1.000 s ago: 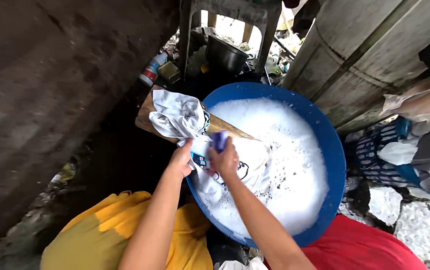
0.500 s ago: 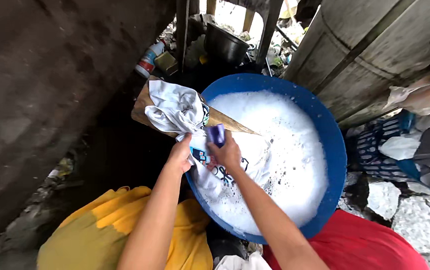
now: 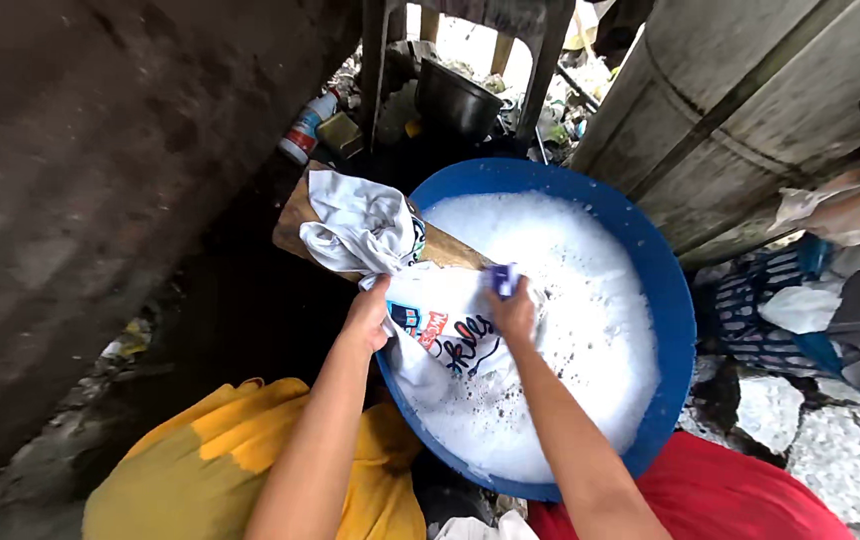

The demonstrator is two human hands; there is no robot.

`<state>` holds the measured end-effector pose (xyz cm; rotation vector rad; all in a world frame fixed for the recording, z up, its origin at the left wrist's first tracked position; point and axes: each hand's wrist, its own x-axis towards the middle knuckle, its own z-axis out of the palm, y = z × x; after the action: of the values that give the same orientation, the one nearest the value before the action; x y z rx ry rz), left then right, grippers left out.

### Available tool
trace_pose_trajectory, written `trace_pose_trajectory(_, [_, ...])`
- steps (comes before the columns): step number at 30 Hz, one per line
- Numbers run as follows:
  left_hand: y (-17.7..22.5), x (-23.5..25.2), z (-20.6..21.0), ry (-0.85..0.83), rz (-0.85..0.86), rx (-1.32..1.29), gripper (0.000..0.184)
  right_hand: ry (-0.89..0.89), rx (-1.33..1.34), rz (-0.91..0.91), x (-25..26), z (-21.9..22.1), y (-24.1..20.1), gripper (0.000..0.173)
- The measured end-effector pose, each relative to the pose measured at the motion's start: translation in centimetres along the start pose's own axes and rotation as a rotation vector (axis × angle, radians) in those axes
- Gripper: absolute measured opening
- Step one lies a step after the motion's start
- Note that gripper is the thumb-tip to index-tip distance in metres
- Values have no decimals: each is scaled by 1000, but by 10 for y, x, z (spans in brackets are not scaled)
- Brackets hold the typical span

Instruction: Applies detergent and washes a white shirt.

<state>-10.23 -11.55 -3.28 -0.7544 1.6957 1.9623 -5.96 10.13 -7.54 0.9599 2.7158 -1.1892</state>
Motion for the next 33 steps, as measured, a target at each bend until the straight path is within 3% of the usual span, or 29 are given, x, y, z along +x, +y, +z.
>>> trace_pose_trajectory(3, [2,-1,1,9,-2,21,57,147,6,188,21,-12,25,71])
trace_pose_trajectory(5, [3,-5,1,-10,4,56,58,93,46,58,-6,14,-15,71])
trace_pose_trajectory(8, [4,-8,1,2,27,60,53,-150,79,-148,-56,44,-84,66])
trace_pose_trajectory(11, [4,-7,3,22,32,59,50,-121,-1,-109,-19,15,-37,70])
trace_pose_trajectory(13, [5,-7,3,9,33,64,53,51,-24,74,17,-11,19,72])
trace_pose_trajectory(15, [5,-7,2,-6,31,71,53,133,5,204,29,-18,32,72])
trace_pose_trajectory(17, [5,-7,2,-23,25,69,54,90,56,136,8,1,-7,70])
trace_pose_trajectory(19, [5,-5,0,-24,30,61,52,-72,97,-63,-35,34,-62,68])
trace_pose_trajectory(21, [3,-4,0,-13,36,50,48,-175,71,-174,-53,43,-80,67])
trace_pose_trajectory(23, [3,-3,1,-6,27,41,48,-131,9,-135,-27,23,-48,68])
trace_pose_trajectory(25, [4,-3,2,2,25,45,50,20,-23,31,7,-4,2,68])
trace_pose_trajectory(27, [6,-5,3,8,29,62,51,123,15,187,25,-16,24,69])
trace_pose_trajectory(29, [5,-7,3,6,28,81,53,109,64,143,11,0,1,71])
trace_pose_trajectory(33, [1,-8,1,13,36,101,53,-171,57,-133,-52,40,-77,65])
